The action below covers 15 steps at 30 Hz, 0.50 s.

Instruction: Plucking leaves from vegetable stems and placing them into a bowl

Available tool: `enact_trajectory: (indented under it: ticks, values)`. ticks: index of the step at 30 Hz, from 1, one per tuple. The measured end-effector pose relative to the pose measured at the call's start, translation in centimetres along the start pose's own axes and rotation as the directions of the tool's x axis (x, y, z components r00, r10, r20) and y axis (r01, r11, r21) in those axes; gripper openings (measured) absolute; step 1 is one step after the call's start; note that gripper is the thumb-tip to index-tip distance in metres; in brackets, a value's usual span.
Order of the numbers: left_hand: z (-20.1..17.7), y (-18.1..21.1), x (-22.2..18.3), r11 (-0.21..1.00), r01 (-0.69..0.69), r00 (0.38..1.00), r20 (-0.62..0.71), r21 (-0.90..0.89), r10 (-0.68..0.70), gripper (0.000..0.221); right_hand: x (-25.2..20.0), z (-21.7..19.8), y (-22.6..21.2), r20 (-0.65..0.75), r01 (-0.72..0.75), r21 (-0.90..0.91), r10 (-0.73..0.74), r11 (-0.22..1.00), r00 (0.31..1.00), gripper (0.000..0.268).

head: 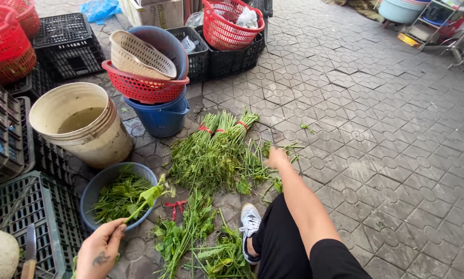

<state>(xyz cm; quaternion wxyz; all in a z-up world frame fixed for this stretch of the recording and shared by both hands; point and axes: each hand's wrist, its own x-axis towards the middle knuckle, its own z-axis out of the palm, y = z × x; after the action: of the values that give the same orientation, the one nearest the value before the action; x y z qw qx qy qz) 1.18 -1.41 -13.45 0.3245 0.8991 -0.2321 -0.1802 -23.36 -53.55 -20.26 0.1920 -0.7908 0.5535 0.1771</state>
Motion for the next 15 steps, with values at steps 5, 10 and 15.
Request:
enact_trajectory:
  ticks: [5, 10, 15]
  values:
    - [1.7, 0.3, 0.6, 0.999, -0.049, 0.999, -0.009, -0.018, 0.049, 0.032, -6.1, -1.6, -8.7, -0.066, 0.48, 0.167, -0.476, 0.861, 0.877, 0.074]
    - [2.8, 3.4, 0.9, 0.947, -0.006, 0.999, -0.048, -0.323, -0.01, 0.031, -9.6, -0.1, -15.2, -0.157, 0.733, 0.404, -0.748, 0.548, 0.645, 0.06]
    - [4.8, 2.1, 2.1, 0.935, -0.204, 0.973, -0.169, -0.291, 0.16, 0.026, -10.4, 0.7, -16.9, -0.372, 0.778, 0.385, -0.687, 0.497, 0.624, 0.024]
